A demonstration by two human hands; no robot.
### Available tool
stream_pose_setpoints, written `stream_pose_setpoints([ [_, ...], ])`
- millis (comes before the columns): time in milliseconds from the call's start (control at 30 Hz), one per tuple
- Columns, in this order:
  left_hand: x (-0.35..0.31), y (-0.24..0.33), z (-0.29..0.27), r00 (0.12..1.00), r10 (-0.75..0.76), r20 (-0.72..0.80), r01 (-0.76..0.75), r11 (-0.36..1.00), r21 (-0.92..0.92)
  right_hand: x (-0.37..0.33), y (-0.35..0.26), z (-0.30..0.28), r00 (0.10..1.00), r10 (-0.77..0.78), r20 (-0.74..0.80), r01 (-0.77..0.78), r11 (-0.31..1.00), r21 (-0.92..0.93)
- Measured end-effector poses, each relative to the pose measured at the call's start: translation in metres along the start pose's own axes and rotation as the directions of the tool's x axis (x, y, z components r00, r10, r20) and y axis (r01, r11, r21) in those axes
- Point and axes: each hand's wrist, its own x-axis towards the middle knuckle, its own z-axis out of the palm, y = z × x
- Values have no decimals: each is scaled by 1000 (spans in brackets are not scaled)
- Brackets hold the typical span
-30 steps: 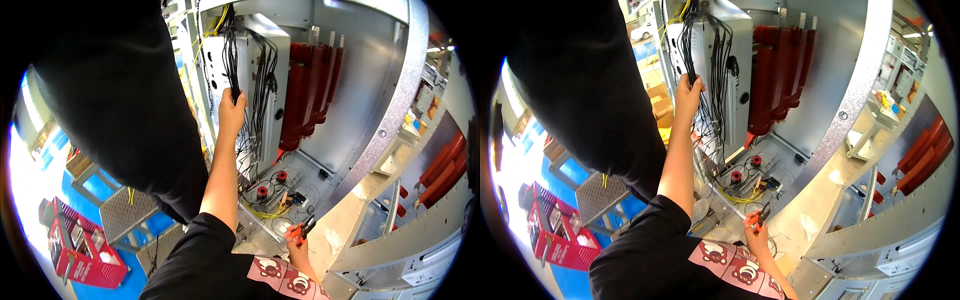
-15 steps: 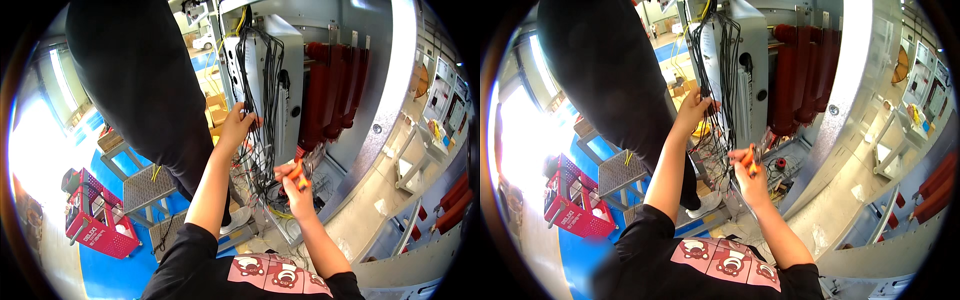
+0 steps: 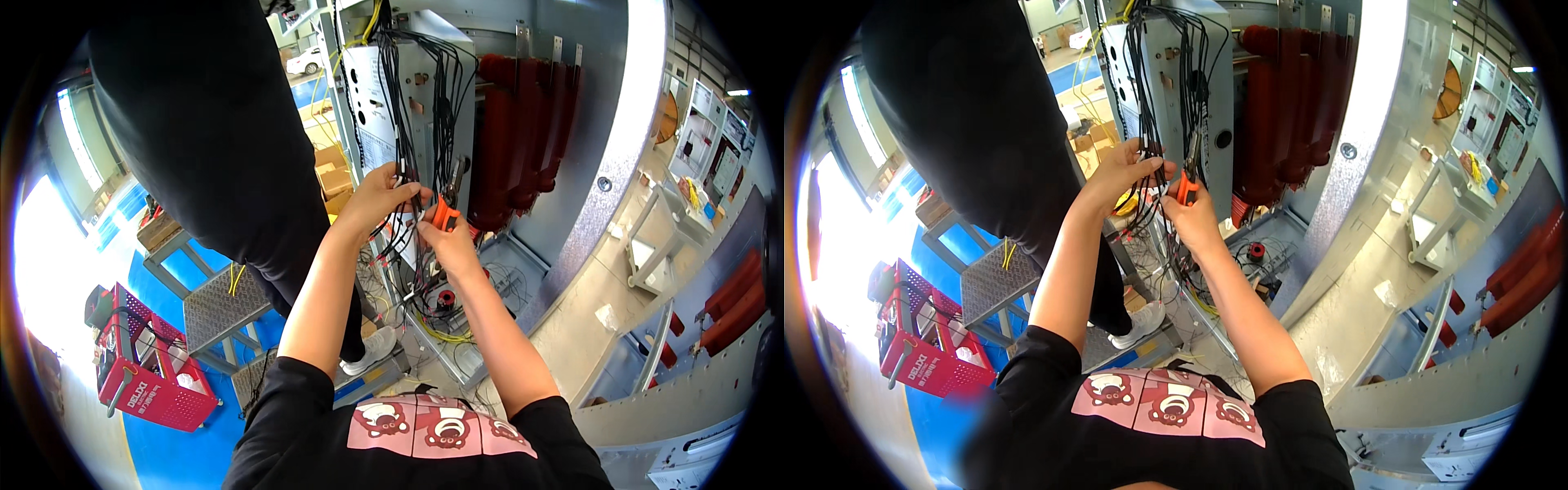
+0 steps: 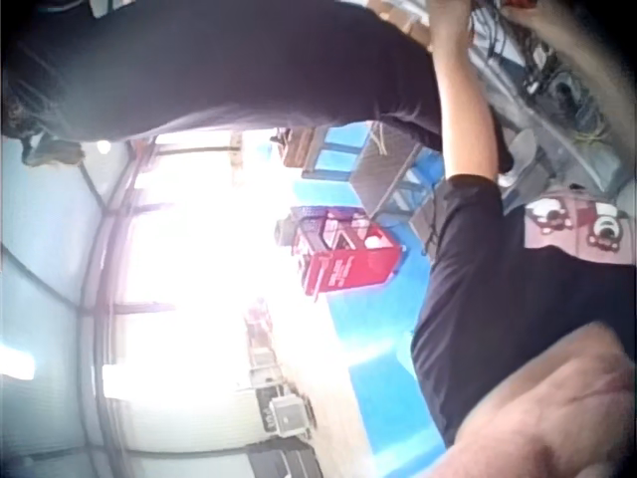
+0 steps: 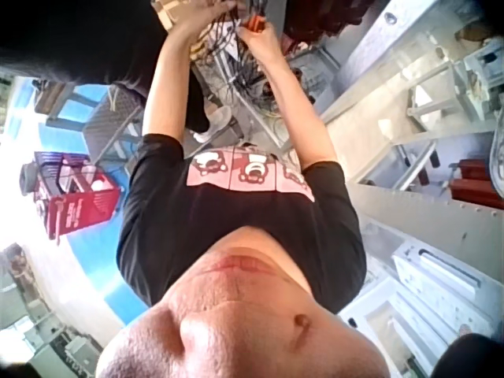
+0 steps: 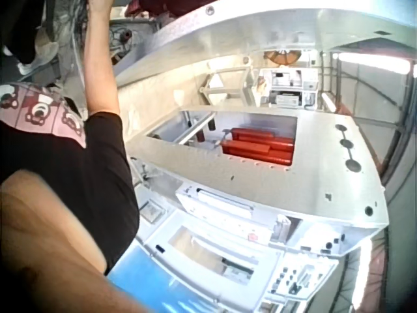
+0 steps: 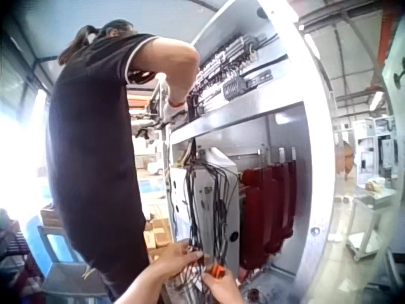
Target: The person strips the insulation from multiple black wires using pliers and organizes them inside an open electrical cabinet. Another person works on the upper section of the cabinet simultaneously.
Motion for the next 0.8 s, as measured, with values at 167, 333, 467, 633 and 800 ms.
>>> stream_pose_setpoints([
  [167, -3, -5, 8, 1000, -18, 5, 19, 997, -78, -9, -14, -10, 999, 29, -30, -26, 996, 86],
  [333, -5, -23, 10, 991, -9, 134, -4, 995, 97, -6, -17, -20, 1000, -6, -5, 6, 1000, 10],
  [467, -9, -33, 12, 993, 47, 113, -54, 997, 62, -13, -18, -22, 999, 34, 0, -34, 998, -54],
  [633, -15, -35, 3, 971, 54, 234, -42, 997, -58, -22, -14, -21, 998, 51, -26, -51, 999, 0],
  [800, -18, -32, 4, 984, 31, 176, -80, 958, 275, -23, -11, -13, 996, 51, 70, -44, 993, -106],
])
